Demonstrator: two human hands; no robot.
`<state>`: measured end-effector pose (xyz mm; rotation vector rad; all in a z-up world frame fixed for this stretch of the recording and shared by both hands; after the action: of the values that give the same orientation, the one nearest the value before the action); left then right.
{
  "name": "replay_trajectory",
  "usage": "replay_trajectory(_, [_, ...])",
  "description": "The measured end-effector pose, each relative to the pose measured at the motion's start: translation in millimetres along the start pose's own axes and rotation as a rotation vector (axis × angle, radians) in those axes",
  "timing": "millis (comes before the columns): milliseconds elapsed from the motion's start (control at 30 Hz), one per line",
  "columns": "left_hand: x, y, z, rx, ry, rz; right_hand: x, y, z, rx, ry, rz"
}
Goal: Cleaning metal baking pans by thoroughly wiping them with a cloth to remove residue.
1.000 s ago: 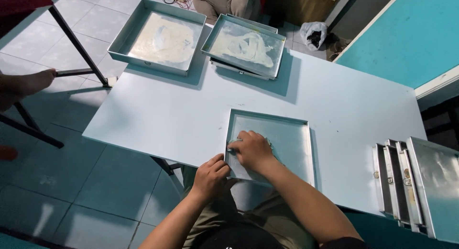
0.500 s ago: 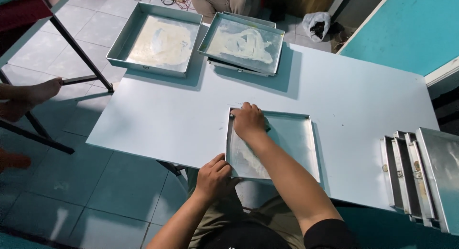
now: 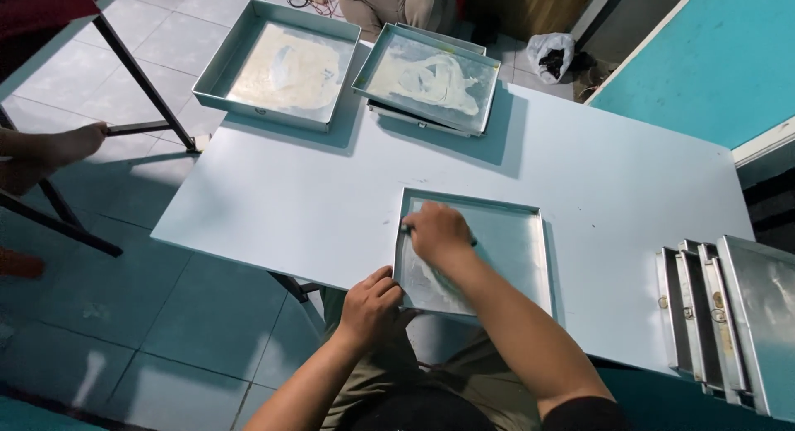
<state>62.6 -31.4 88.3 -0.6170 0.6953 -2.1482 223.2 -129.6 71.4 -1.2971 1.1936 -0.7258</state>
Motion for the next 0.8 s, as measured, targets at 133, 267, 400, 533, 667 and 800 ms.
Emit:
replay_trajectory(133, [1, 9, -3, -0.101, 0.022, -0.041, 23, 3, 37, 0.107, 0.083, 0.099])
replay_trajectory(267, [0, 9, -5, -0.054, -0.002, -0.005, 27, 1, 39, 0.156, 0.086, 0.117])
replay_trajectory(400, [3, 0, -2, -0.003, -0.028, 0.008, 7, -7, 11, 0.077, 0.046, 0.057])
replay_trajectory(533, [-1, 4, -2, -0.050, -0.020, 0.005, -7, 10, -23, -0.011, -0.005, -0.002])
replay_trajectory(667, [-1, 5, -5, 0.009, -0.008, 0.027, -5, 20, -29, 0.116, -0.068, 0.013])
replay_trajectory(800, [-3, 15, -10, -0.025, 0.005, 0.024, 0, 13, 0, 0.175, 0.024, -0.024])
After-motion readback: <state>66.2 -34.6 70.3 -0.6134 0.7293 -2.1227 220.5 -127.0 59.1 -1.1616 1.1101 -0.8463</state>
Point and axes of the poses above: each hand's wrist, its own z-axis towards the middle knuckle, its own y-axis out of the palm, x = y × z, the point moved 10 cm from there along z, towards the middle knuckle, and after that the axes turned 14 degrees about z, right-handed, at the moved point
